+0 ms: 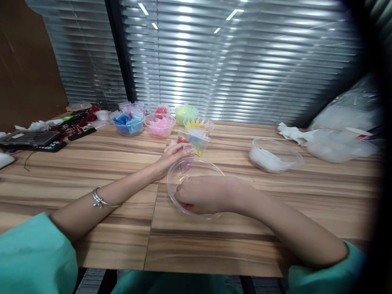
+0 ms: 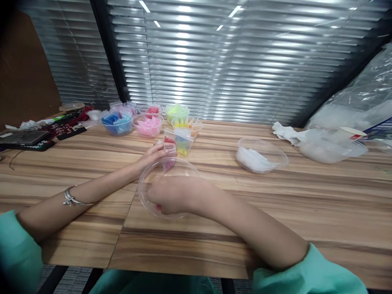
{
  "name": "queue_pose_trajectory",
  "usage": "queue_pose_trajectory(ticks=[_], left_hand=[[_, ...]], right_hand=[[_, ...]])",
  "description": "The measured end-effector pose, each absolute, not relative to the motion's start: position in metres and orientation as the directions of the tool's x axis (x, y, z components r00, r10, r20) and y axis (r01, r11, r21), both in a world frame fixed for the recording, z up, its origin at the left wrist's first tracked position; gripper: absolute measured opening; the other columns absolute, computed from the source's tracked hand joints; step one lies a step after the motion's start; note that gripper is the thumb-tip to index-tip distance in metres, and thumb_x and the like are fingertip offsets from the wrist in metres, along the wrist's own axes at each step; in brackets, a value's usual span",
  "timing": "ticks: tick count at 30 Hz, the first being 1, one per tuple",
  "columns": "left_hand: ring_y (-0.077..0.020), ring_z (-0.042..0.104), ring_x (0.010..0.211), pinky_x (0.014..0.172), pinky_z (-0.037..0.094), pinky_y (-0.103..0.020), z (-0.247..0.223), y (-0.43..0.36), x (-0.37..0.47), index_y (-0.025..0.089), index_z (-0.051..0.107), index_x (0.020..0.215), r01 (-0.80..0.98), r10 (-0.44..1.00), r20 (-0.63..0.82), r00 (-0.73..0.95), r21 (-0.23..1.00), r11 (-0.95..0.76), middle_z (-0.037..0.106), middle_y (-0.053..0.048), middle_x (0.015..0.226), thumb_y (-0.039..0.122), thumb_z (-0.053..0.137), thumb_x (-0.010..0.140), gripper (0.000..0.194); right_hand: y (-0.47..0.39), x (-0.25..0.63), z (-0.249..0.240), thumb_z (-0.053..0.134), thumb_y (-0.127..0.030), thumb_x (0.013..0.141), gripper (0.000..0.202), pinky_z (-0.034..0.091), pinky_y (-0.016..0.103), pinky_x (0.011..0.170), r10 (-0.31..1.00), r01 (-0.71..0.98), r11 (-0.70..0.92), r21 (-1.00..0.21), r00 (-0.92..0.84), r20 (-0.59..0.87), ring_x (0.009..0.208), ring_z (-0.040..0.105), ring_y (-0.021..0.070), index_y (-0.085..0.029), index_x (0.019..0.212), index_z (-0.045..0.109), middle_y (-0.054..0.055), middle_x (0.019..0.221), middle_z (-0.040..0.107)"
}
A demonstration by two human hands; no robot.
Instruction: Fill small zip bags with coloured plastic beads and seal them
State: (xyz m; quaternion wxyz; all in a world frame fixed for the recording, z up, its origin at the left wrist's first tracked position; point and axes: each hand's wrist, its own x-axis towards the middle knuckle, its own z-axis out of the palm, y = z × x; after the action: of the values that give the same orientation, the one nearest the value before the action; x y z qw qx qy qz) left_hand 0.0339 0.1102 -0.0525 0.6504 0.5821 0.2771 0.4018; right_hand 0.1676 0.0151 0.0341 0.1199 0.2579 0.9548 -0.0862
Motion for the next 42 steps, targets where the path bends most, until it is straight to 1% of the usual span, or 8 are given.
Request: queue_pose_trajectory(ticks=[5,9,12,15,18,20,28,42], left_hand=[[-0.0246,0.058,0.110,0.091,0.046,-0.034,-0.056,0.113,0.035,0.020,0.063,0.113,-0.236,0.848,0.103,0.520,0.971,0.026,0.064,-0.008,0.115,0.040,0.069,0.079,0.040],[-0.0233,0.059,0.108,0.094,0.045,-0.034,-0.058,0.115,0.035,0.019,0.063,0.113,-0.262,0.853,0.126,0.506,0.965,0.013,0.064,-0.008,0.116,0.041,0.067,0.080,0.040],[-0.0232,0.058,0.107,0.091,0.045,-0.031,-0.059,0.114,0.035,0.017,0.063,0.112,-0.267,0.837,0.160,0.524,0.964,-0.017,0.064,-0.008,0.115,0.038,0.067,0.081,0.038],[-0.0210,0.059,0.102,0.087,0.045,-0.028,-0.059,0.114,0.034,0.017,0.065,0.107,-0.266,0.830,0.190,0.525,0.963,-0.052,0.065,-0.005,0.107,0.037,0.069,0.080,0.034],[-0.0171,0.061,0.087,0.076,0.047,-0.026,-0.059,0.114,0.034,0.017,0.064,0.107,-0.238,0.820,0.186,0.542,0.969,-0.062,0.066,-0.005,0.098,0.041,0.067,0.082,0.035],[-0.0164,0.060,0.087,0.075,0.047,-0.026,-0.059,0.114,0.034,0.019,0.063,0.113,-0.215,0.814,0.181,0.551,0.974,-0.071,0.065,-0.005,0.102,0.044,0.066,0.082,0.040],[-0.0210,0.056,0.108,0.090,0.044,-0.028,-0.058,0.116,0.034,0.018,0.064,0.114,-0.151,0.788,0.187,0.587,0.981,-0.120,0.063,-0.005,0.115,0.043,0.071,0.077,0.044],[-0.0271,0.054,0.120,0.102,0.040,-0.037,-0.060,0.118,0.034,0.016,0.061,0.118,-0.189,0.802,0.187,0.567,0.977,-0.094,0.063,-0.010,0.125,0.042,0.072,0.077,0.049]], right_hand=[[0.022,0.174,0.048,0.050,-0.010,0.077,0.013,0.025,0.025,0.048,0.408,0.446,0.890,-0.096,-0.873,-0.267,0.050,0.032,0.0080,-0.012,0.070,0.059,0.001,0.063,0.056],[0.030,0.188,0.060,0.049,-0.009,0.078,0.013,0.022,0.024,0.048,0.486,0.521,0.833,-0.186,-0.850,-0.202,0.051,0.030,0.0074,-0.016,0.066,0.050,-0.004,0.060,0.044],[0.037,0.198,0.069,0.049,-0.012,0.083,0.012,0.026,0.023,0.051,0.522,0.541,0.805,-0.241,-0.841,-0.143,0.054,0.036,0.0075,-0.016,0.071,0.051,-0.004,0.064,0.049],[0.048,0.205,0.073,0.049,-0.014,0.088,0.010,0.033,0.022,0.060,0.556,0.528,0.805,-0.270,-0.831,0.035,0.066,0.047,0.0088,-0.015,0.080,0.055,-0.001,0.077,0.057],[0.062,0.212,0.067,0.046,-0.015,0.092,0.011,0.035,0.024,0.066,0.601,0.565,0.799,-0.204,-0.755,0.263,0.073,0.049,0.0110,-0.014,0.087,0.056,0.002,0.084,0.057],[0.071,0.215,0.059,0.045,-0.018,0.094,0.013,0.035,0.024,0.066,0.627,0.605,0.776,-0.182,-0.707,0.327,0.074,0.049,0.0121,-0.014,0.089,0.056,0.003,0.086,0.057],[0.087,0.217,0.038,0.044,-0.018,0.095,0.017,0.037,0.024,0.067,0.623,0.581,0.778,-0.241,-0.762,0.177,0.075,0.050,0.0122,-0.013,0.087,0.057,0.005,0.089,0.059],[0.090,0.210,0.029,0.048,-0.007,0.088,0.022,0.038,0.027,0.070,0.604,0.578,0.796,-0.178,-0.753,0.259,0.077,0.052,0.0141,-0.011,0.088,0.070,0.007,0.086,0.060]])
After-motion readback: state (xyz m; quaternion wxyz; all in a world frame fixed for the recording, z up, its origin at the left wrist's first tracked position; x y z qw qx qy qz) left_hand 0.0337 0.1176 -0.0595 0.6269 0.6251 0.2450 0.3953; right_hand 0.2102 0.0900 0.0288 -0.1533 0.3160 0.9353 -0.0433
